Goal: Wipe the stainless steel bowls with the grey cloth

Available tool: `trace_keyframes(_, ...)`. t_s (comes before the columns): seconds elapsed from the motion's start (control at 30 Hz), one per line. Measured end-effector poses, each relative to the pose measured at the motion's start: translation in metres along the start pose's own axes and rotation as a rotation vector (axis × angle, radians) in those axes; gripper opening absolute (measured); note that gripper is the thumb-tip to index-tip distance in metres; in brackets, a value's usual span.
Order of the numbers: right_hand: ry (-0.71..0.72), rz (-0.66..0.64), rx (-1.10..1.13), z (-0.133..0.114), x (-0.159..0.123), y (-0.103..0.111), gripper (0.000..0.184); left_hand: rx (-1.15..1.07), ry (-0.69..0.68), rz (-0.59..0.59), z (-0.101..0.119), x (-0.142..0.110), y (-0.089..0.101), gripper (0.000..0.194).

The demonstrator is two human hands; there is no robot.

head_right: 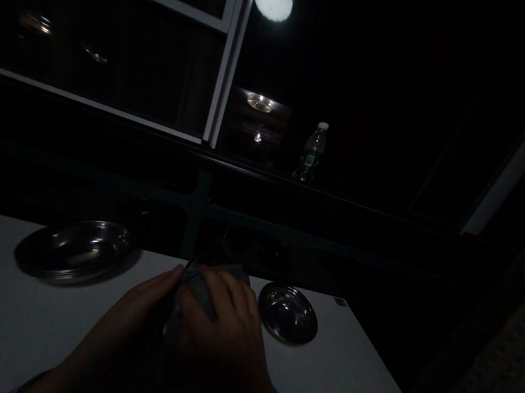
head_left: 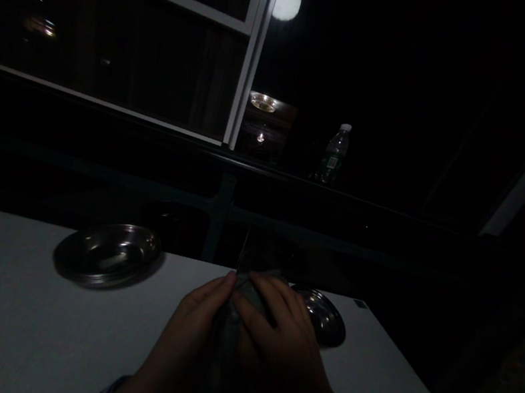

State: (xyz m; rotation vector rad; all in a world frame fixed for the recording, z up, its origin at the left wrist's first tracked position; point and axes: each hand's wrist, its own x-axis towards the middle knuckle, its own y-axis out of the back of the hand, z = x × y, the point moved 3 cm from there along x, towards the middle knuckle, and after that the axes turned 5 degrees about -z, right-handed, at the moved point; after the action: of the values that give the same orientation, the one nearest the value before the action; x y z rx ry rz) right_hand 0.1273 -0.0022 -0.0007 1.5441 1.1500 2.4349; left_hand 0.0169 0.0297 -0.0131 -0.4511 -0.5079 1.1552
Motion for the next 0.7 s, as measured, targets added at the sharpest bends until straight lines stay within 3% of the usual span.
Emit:
trace_keyframes(0.2, 0.159, 0.041, -0.023, -0.011, 0.001, -0.007, 0.023, -0.088, -0.016, 0.087, 0.007, 0.0, 0.005, 0.025)
trace_keyframes(0.43, -0.079, 0.113, -0.007, 0.001, -0.001, -0.005, 0.031, -0.072, 0.032, 0.041, 0.005, -0.001, 0.001, 0.025)
trace_keyframes(0.6, 0.11, 0.082, -0.015, -0.009, -0.003, -0.01, 0.024, -0.147, 0.013, 0.113, 0.011, 0.0, 0.004, 0.023)
trace_keyframes(0.7, 0.109, 0.134, -0.014, -0.011, -0.003, -0.011, 0.023, -0.138, -0.019, 0.135, 0.013, -0.001, 0.006, 0.019)
